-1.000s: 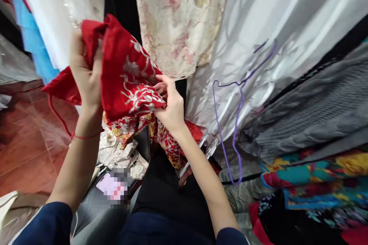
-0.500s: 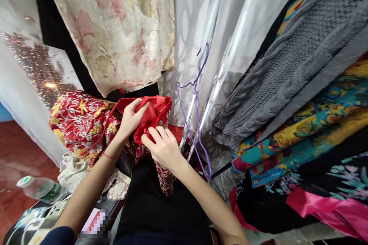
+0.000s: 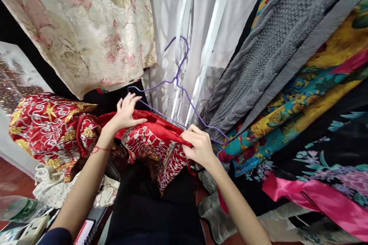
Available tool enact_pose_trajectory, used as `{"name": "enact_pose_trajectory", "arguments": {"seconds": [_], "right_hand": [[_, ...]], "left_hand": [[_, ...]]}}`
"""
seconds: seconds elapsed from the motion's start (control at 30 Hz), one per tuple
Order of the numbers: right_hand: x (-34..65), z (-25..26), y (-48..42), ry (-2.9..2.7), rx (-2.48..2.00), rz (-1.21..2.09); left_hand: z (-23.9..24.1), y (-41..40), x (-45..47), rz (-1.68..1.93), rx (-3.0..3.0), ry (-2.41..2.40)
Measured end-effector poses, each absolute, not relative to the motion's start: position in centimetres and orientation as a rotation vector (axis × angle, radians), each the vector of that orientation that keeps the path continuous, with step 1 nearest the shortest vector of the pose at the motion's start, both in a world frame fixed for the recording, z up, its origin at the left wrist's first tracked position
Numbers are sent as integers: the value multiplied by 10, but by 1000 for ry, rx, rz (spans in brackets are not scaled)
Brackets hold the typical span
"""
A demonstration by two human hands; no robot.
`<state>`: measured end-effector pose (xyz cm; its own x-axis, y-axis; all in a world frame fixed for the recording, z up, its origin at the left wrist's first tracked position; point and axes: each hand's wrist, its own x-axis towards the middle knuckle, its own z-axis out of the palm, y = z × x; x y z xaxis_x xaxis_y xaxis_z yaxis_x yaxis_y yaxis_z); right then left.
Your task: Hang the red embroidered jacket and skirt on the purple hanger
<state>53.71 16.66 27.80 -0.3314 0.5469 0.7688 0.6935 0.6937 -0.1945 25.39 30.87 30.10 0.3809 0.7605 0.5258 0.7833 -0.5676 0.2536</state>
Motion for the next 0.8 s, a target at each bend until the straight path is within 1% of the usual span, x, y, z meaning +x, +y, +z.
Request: {"name": "enact_pose_trajectory", "arguments": {"seconds": [0.07,0.1,0.27,0.4,0.43,0.5,0.6,0.67,0.73,0.8], "right_hand": [[551,279,160,-2071,-958,-258],[558,279,156,-2105,-960,-289],[589,279,137,-2260,-944,-496],[604,272,133,-2307,-963,-626],[608,270,133,-2307,-971,-658],[615,266,133,-2291,-996,-754],[630,260,132,-2272,-1018,-964],[641,255,131,-2293,-1010,-1082],[651,248,131,-2317,-1007,-1164],[659,240,131,-2321,-1000,-1221]], "left_hand": [[285,324,260,-782,-2671,-1389],[279,329,263,-780,-2667,-1383],[252,329,270,-1034,-2489,-1366],[214,316,268,-1323,-2257,-1438],[203,313,266,-1352,-2193,-1483],[181,308,258,-1273,-2139,-1598],[153,302,239,-982,-2354,-1778],[136,297,225,-912,-2628,-1902],[121,289,213,-986,-2864,-1992],[110,282,208,-1277,-2908,-2098]]}}
